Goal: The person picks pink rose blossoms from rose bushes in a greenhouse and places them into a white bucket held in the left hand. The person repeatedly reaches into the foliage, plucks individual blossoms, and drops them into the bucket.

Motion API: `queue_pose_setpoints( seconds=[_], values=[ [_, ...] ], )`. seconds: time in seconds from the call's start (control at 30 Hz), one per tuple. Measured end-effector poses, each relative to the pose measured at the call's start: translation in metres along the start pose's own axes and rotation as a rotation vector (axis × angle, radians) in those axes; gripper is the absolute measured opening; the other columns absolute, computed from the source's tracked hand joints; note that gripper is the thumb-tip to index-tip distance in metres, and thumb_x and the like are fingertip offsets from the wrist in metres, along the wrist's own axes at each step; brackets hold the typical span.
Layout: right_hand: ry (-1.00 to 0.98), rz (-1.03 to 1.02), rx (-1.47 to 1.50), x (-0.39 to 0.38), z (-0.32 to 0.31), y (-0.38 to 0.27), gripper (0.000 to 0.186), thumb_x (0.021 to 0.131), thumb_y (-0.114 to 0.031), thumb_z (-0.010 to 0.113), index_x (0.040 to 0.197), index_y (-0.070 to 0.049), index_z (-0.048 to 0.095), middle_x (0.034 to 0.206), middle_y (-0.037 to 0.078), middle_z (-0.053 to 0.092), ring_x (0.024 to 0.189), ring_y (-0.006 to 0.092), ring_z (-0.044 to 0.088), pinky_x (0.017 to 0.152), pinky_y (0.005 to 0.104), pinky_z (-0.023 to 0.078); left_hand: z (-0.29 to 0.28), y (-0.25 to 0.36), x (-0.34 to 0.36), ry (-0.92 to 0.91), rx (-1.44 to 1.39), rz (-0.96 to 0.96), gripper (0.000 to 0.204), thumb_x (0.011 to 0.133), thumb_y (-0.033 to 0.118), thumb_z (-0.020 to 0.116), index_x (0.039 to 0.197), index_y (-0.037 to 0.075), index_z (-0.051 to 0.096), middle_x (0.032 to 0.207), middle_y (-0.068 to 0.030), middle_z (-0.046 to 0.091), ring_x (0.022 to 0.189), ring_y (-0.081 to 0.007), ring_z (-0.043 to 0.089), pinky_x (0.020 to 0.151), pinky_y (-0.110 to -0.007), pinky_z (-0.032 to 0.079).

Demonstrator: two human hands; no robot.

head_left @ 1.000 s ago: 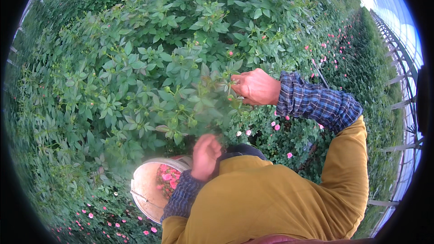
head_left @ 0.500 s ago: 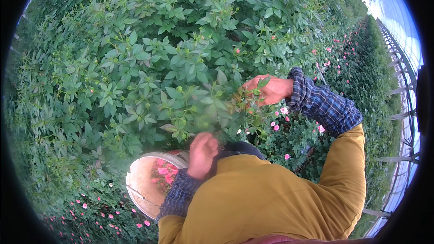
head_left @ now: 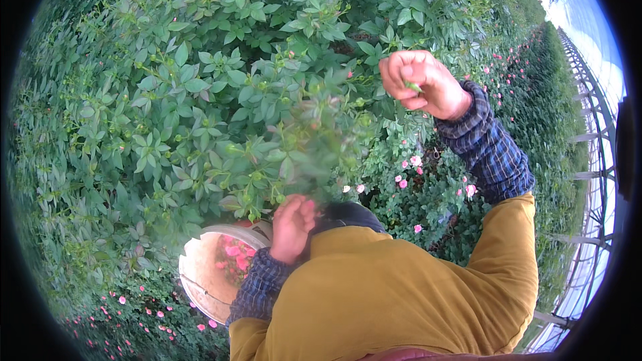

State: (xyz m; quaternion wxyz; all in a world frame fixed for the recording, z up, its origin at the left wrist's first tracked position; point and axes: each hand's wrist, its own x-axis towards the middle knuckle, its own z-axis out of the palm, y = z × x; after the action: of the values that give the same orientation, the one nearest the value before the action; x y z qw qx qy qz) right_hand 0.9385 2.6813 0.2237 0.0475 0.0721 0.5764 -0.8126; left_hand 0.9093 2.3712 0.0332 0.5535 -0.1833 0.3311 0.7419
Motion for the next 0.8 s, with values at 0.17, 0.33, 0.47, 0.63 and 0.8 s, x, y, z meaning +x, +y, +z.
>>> queue_pose_setpoints(
  seconds=[0.17,0.33,0.47,0.63,0.8],
  values=[
    [0.378,0.134,-0.491,0.042,-0.048,0.028,0.012,0.077,-0.007,0.046,0.083,-0.002,0.054,0.070,0.004,0.050,0.053,0.0109,0.042,0.039,0.0253,0.033,0.000,-0.004,0.004,-0.054,-0.005,-0.006,0.008,0.090,0.016,0.051,0.092,0.008,0.051,0.071,-0.0010,0.044,0.061,-0.0129,0.042,0.048,-0.024,0.033],
    [0.365,-0.026,-1.496,0.084,-0.080,0.066,0.026,0.076,-0.010,0.052,0.098,-0.001,0.062,0.082,0.022,0.063,0.078,0.0389,0.061,0.070,0.0445,0.049,-0.002,-0.006,0.003,-0.074,-0.007,-0.007,0.007,0.090,0.015,0.050,0.092,0.008,0.051,0.071,-0.0011,0.044,0.062,-0.0131,0.042,0.049,-0.024,0.034],
    [0.085,0.282,-1.757,0.088,-0.088,0.079,0.034,0.073,-0.018,0.064,0.107,-0.011,0.061,0.081,0.019,0.064,0.081,0.0376,0.062,0.070,0.0452,0.050,-0.001,-0.011,0.000,-0.072,-0.023,-0.024,0.008,0.090,0.016,0.050,0.092,0.008,0.051,0.071,-0.0011,0.044,0.062,-0.0134,0.043,0.050,-0.024,0.034],
    [0.090,0.061,-2.051,0.084,-0.084,0.102,0.025,0.077,-0.023,0.058,0.101,-0.017,0.057,0.071,0.014,0.063,0.055,0.0344,0.061,0.047,0.0448,0.046,0.000,-0.010,0.000,-0.083,-0.001,-0.008,0.009,0.089,0.016,0.051,0.092,0.008,0.051,0.072,-0.0012,0.044,0.063,-0.0136,0.043,0.051,-0.025,0.035],
    [-0.143,0.093,-2.077,0.090,-0.093,0.121,0.029,0.081,-0.023,0.051,0.109,-0.021,0.057,0.078,0.010,0.063,0.062,0.0296,0.064,0.048,0.0415,0.049,0.000,-0.009,0.001,-0.082,0.001,-0.007,0.008,0.089,0.016,0.050,0.093,0.009,0.050,0.072,-0.0011,0.044,0.063,-0.0138,0.043,0.051,-0.025,0.034]
  ],
)
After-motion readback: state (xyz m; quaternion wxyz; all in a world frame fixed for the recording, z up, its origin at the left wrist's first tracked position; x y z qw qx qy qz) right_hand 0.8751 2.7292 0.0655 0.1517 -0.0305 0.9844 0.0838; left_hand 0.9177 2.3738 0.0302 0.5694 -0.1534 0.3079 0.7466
